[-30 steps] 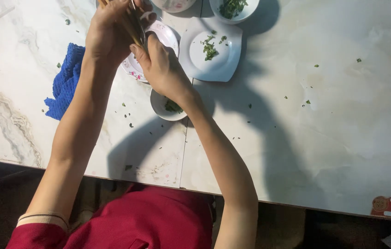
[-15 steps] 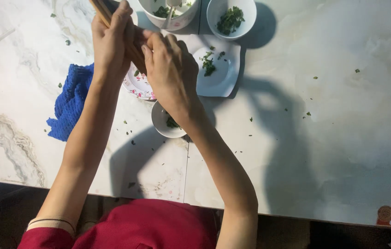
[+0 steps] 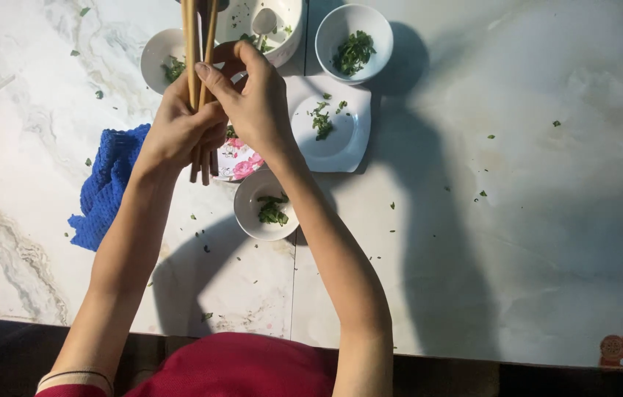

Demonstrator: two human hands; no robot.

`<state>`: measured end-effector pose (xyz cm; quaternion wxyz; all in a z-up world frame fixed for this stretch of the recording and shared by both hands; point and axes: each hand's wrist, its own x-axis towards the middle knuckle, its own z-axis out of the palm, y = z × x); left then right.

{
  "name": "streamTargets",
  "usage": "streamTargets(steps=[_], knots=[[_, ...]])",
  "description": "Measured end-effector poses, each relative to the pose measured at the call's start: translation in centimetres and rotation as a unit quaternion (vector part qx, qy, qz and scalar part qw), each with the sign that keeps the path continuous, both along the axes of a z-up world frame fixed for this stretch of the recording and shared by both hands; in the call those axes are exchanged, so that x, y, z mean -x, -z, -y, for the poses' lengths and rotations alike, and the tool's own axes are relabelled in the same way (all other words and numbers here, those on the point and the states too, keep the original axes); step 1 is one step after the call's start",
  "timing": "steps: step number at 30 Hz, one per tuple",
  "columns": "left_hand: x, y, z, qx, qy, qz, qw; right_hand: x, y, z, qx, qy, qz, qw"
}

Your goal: The recorder is wiping a table, portioning chopped herbs into small bowls with a spoon, and organizing chopsticks.

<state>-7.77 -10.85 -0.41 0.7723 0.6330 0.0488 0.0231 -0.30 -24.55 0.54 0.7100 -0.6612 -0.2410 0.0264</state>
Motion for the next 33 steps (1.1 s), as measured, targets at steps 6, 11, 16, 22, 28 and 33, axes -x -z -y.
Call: streamTargets(steps=[6, 11, 16, 22, 28, 33], knots=[[-0.1, 1.2, 1.0, 0.129, 0.059, 0.015, 0.99, 0.6, 1.2, -0.1, 0.099, 0.118, 0.107, 0.982], [0.2, 0.7, 1.3, 0.171, 0.037, -0.009, 0.985, 0.6, 1.4, 0.5, 0.064, 0.07, 0.062, 0.994], [1.5, -0.4, 1.0, 0.108, 0.049, -0.031, 0.992, 0.5, -1.8, 2.2, -0.251, -0.036, -0.052, 0.966], [4.1, -1.8, 0.7, 0.092, 0.126, -0.047, 0.987, 0.1, -1.8, 2.8, -0.316, 0.003, -0.058, 0.947], [6.7, 0.4, 0.8, -0.05, 0.063, 0.0, 0.997, -0.9, 1.0, 2.7, -0.373, -0.06, -0.12, 0.918], [7.3, 0.9, 1.6, -0.044, 0.061, 0.074, 0.994, 1.8, -1.2, 2.5, -0.317, -0.045, -0.207, 0.925]])
